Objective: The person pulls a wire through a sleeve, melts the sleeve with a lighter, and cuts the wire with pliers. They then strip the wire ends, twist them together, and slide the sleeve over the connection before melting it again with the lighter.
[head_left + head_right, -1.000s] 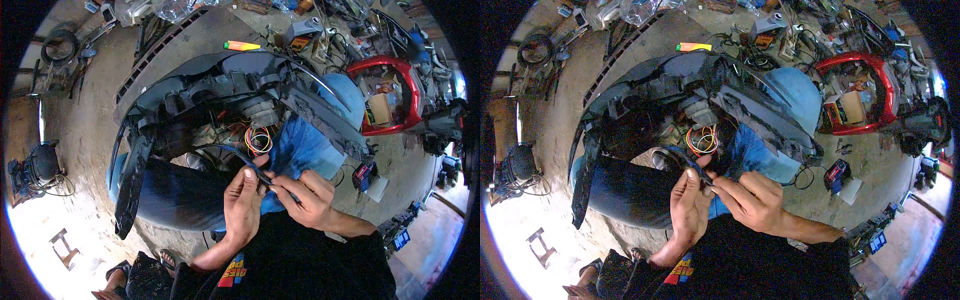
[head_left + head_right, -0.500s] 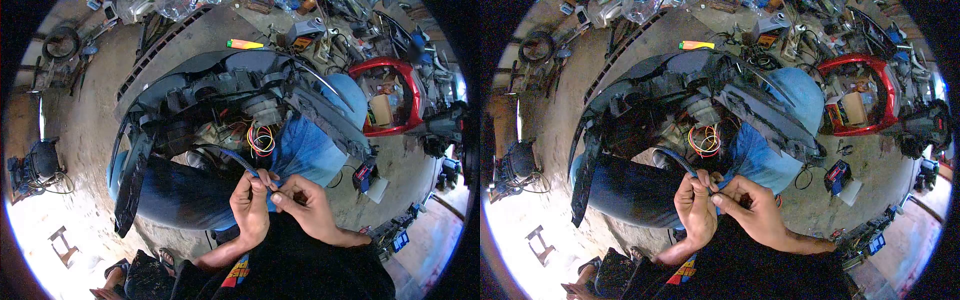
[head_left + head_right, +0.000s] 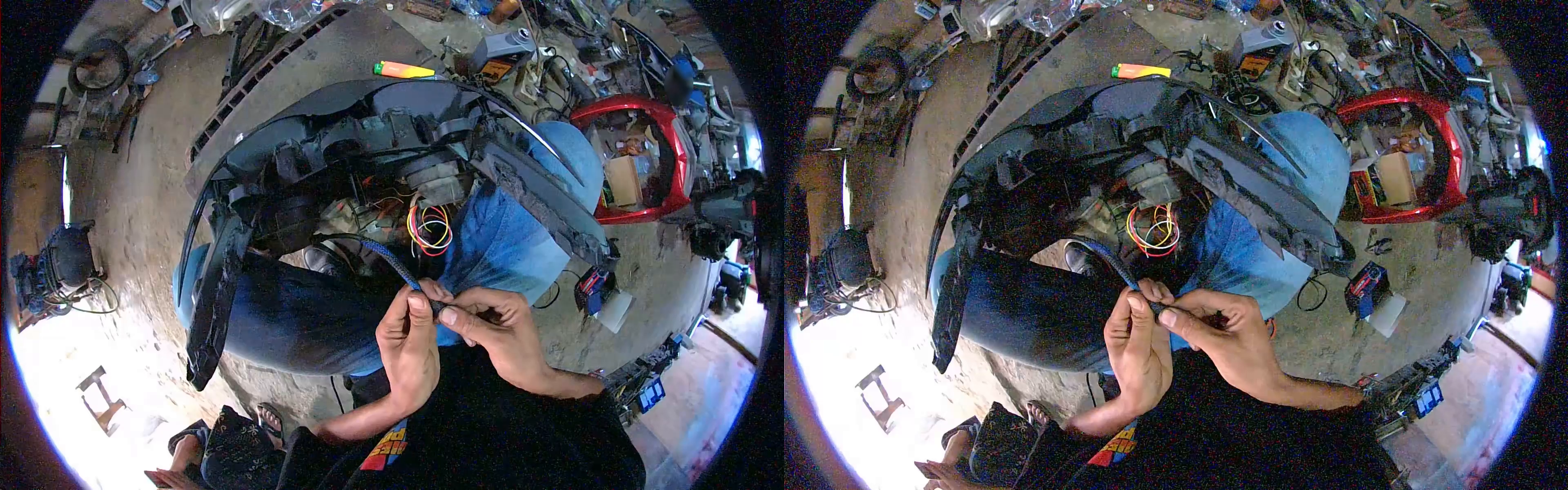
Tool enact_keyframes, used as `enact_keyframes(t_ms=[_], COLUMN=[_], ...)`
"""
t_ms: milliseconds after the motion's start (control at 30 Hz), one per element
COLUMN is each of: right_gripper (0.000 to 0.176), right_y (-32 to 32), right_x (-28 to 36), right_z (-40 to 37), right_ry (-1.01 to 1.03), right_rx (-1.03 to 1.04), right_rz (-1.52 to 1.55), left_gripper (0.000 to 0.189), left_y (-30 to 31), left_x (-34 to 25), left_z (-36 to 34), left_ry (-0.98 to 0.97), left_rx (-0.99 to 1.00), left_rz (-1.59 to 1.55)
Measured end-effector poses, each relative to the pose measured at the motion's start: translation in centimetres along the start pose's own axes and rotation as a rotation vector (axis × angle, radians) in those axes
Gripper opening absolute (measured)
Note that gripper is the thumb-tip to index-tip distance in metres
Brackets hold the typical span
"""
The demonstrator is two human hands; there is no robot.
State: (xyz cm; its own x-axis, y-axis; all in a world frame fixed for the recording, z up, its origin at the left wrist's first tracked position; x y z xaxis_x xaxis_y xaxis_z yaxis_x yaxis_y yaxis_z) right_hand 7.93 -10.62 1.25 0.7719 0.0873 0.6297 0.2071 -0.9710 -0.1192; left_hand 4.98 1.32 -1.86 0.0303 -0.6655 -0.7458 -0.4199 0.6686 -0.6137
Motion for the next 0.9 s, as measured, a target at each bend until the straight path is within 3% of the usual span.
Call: enact_keyframes(t_ms=[400, 767, 867, 900], right_gripper=[0.009, 0.011, 0.014, 0.015], right_y=[-0.5, -0.5, -0.5, -0.6], right_x=[0.6, 0.5, 0.2, 0.0], right_z=[0.4, 0.3, 0.4, 0.4], right_ry=[0.090, 0.015, -0.025, -0.042], right_rx=[0.015, 0.064, 0.076, 0.085], right_rz=[0.122, 0.074, 0.094, 0.112], left_gripper=[0.035, 0.047, 0.043, 0.035], left_y=[0.0, -0.6, 0.2, -0.2], left_x=[0.2, -1.2, -0.5, -0.2], left_z=[-0.5, 2.2, 2.6, 2.3], left_ry=[0.071, 0.103, 0.134, 0.141], left_rx=[0.032, 0.028, 0.089, 0.026], left_rz=[-0.009, -0.044, -0.097, -0.197])
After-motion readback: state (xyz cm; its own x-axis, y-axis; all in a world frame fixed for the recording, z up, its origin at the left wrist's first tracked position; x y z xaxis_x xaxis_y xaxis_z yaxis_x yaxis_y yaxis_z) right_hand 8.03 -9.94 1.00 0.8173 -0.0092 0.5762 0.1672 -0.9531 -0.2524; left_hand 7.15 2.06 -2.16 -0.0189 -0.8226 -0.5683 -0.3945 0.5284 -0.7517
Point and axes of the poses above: each hand's wrist, its own z-axis towards the middle knuckle, its own y-axis out of the back of the hand, x = y × z, the point moved 6 cm from there along z, towards the middle knuckle, and after that the axes turned 12 degrees about -y, right-handed, at the moved point
